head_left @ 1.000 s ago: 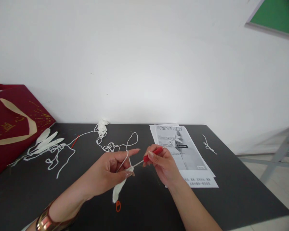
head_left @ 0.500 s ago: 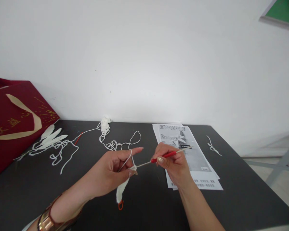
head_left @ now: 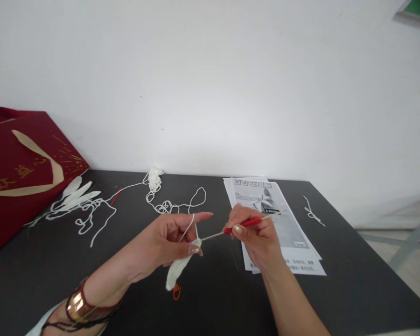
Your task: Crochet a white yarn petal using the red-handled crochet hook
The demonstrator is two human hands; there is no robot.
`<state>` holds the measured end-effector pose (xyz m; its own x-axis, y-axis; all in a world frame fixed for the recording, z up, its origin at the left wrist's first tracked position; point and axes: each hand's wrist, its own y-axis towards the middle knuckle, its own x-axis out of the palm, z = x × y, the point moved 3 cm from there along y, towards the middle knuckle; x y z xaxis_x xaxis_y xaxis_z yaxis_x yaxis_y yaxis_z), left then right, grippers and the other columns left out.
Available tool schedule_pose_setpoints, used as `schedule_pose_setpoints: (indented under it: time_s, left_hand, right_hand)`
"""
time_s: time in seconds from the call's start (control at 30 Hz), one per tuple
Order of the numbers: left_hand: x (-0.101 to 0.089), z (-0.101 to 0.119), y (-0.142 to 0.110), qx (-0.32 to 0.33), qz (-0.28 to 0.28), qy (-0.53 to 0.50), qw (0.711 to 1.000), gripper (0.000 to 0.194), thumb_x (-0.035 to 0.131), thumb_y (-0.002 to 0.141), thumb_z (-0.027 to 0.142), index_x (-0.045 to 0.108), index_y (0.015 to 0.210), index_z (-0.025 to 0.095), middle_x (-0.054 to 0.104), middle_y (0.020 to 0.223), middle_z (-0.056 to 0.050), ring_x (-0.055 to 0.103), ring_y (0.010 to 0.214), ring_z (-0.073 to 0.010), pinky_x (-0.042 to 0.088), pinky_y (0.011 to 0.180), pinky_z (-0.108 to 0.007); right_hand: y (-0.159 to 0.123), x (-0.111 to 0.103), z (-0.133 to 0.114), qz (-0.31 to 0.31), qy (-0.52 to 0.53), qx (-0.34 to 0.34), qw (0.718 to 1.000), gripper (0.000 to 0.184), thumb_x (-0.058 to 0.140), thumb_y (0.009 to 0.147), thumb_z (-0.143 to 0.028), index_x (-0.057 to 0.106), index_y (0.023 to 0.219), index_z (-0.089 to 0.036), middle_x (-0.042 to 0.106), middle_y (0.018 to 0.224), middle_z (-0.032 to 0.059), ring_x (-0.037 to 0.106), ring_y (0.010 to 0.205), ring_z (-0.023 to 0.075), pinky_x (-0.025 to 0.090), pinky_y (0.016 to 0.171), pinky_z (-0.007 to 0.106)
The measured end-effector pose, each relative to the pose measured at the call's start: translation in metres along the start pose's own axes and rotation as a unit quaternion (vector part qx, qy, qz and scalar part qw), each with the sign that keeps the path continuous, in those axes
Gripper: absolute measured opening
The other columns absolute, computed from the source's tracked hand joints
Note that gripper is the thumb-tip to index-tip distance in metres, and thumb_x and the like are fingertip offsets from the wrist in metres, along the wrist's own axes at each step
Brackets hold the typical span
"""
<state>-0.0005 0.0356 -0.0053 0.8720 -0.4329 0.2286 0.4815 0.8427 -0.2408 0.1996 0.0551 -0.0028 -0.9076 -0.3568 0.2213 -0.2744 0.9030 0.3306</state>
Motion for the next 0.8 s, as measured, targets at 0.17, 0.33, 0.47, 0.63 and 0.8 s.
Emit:
schedule_pose_setpoints:
  time_s: [0.17,0.33,0.47,0.63,0.8]
  left_hand:
    - [0.003,0.006,-0.003,0.011,0.001,0.007,1.000,0.052,0.075,0.076,0.017,0.065,0.126,0.031,0.057,0.070,0.002,0.041,0.051,-0.0051,0.025,0.044,-0.018]
    - [0.004,0.010,-0.003,0.021,0.007,0.010,1.000,0.051,0.074,0.076,0.014,0.066,0.124,0.032,0.056,0.068,0.003,0.041,0.051,-0.0053,0.026,0.045,-0.018]
    - [0.005,0.010,-0.002,0.021,0.011,0.018,1.000,0.052,0.073,0.075,0.013,0.066,0.124,0.030,0.057,0.066,0.003,0.040,0.049,-0.0054,0.027,0.045,-0.019]
    - [0.004,0.011,-0.002,0.023,0.025,0.031,0.999,0.053,0.073,0.075,0.014,0.065,0.126,0.027,0.058,0.065,0.003,0.042,0.050,-0.0075,0.030,0.047,-0.020]
    - [0.000,0.010,0.000,0.027,0.046,0.054,0.997,0.056,0.073,0.074,0.013,0.063,0.128,0.025,0.053,0.064,0.005,0.039,0.052,-0.0076,0.029,0.048,-0.021]
  right_hand:
    - [-0.002,-0.001,-0.006,-0.002,-0.033,-0.016,0.999,0.006,0.073,0.081,-0.027,0.071,0.079,-0.022,0.063,0.072,0.0018,0.053,0.065,0.0148,0.037,0.055,0.028]
    - [-0.003,0.001,-0.012,-0.004,-0.086,-0.047,0.995,0.006,0.072,0.082,-0.027,0.072,0.079,-0.021,0.062,0.071,0.0023,0.054,0.067,0.0168,0.039,0.059,0.031]
    - [-0.004,0.002,-0.014,-0.006,-0.106,-0.069,0.992,0.004,0.071,0.083,-0.024,0.072,0.080,-0.022,0.064,0.072,0.0024,0.054,0.068,0.0172,0.040,0.060,0.031]
    - [-0.006,0.006,-0.020,-0.020,-0.159,-0.109,0.981,0.005,0.069,0.084,-0.018,0.072,0.084,-0.022,0.068,0.074,0.0027,0.056,0.071,0.0175,0.043,0.063,0.032]
    - [-0.009,0.015,-0.029,-0.057,-0.254,-0.170,0.950,0.014,0.068,0.082,-0.011,0.071,0.090,-0.022,0.070,0.076,0.0035,0.059,0.072,0.0183,0.046,0.064,0.034]
